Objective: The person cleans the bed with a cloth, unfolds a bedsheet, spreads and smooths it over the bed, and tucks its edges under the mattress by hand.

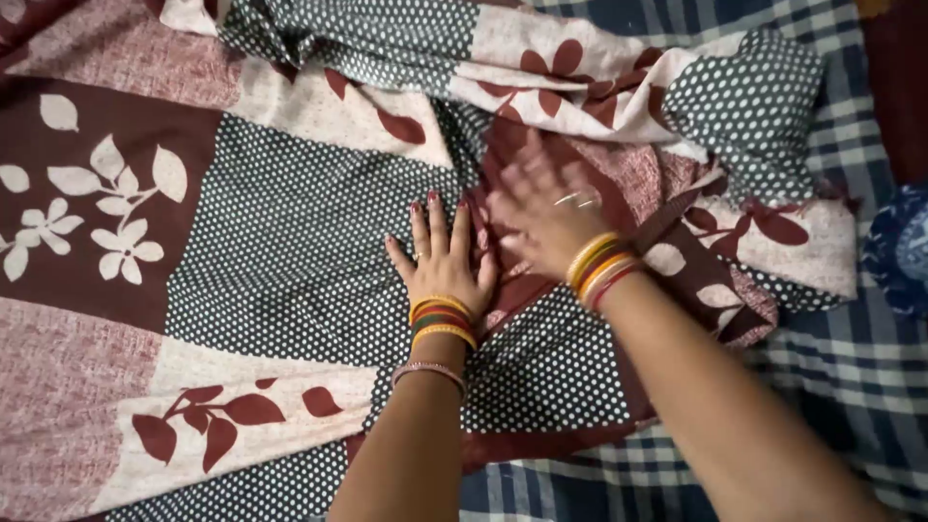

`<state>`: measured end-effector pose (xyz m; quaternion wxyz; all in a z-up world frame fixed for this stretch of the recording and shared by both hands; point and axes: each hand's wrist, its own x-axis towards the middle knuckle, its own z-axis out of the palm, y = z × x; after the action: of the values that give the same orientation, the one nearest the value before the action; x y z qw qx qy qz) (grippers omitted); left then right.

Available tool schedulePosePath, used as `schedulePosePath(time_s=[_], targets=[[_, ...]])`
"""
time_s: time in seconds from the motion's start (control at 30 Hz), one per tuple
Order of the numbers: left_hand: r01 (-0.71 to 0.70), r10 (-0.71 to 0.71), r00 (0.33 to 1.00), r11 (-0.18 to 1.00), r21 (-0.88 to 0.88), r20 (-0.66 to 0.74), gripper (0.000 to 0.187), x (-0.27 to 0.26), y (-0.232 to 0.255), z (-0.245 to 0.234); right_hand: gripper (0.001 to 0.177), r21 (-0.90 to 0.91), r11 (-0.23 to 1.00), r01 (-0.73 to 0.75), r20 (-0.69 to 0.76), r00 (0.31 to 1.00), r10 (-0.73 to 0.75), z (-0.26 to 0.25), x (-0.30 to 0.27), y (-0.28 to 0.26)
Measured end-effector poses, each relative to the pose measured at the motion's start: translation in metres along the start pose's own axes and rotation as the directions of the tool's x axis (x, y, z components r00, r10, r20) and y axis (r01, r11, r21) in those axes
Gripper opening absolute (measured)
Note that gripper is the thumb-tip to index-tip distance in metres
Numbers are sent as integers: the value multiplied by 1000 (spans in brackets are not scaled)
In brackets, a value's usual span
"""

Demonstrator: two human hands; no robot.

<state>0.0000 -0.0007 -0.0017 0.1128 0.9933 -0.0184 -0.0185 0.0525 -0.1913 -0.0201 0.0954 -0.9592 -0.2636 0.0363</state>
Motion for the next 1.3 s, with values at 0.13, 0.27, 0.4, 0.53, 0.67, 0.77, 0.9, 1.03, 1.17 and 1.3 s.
schedulePosePath(time_s=[0.13,0.27,0.4,0.53,0.67,0.77,0.9,1.03,1.17,1.3], targets=[[5,-5,1000,1000,-11,-22,70,-1,0,4,67,18,915,-402,-53,914,403,-8,-40,48],[-9,8,1000,1000,-28,-26,73,-4,-5,9,66,178,919,-353,-166,910,381,-5,-75,46],[-128,111,990,970,-207,-93,83,-6,-21,10,62,194,947,-254,125,964,233,-24,-118,20],[-204,222,973,957,-205,69,80,-35,-33,-15,60,103,961,-255,126,962,242,-43,-173,-7],[-449,500,847,854,-262,180,75,-104,9,-58,27,88,921,-380,43,925,378,-49,-213,-32],[-406,541,779,821,-401,317,76,-149,47,-70,22,197,913,-358,10,932,363,-54,-238,-47],[-279,271,811,958,-64,519,44,-168,53,-46,33,302,910,-284,-20,953,304,-49,-271,-72],[-232,272,891,961,-151,364,35,-196,28,-26,73,414,821,-394,137,918,372,-43,-303,-96],[-214,230,957,971,-109,174,48,-227,35,-17,72,3,878,-478,361,820,445,-48,-296,-137],[-230,230,967,973,-16,110,28,-224,35,2,65,45,887,-460,387,826,409,-56,-284,-128]])
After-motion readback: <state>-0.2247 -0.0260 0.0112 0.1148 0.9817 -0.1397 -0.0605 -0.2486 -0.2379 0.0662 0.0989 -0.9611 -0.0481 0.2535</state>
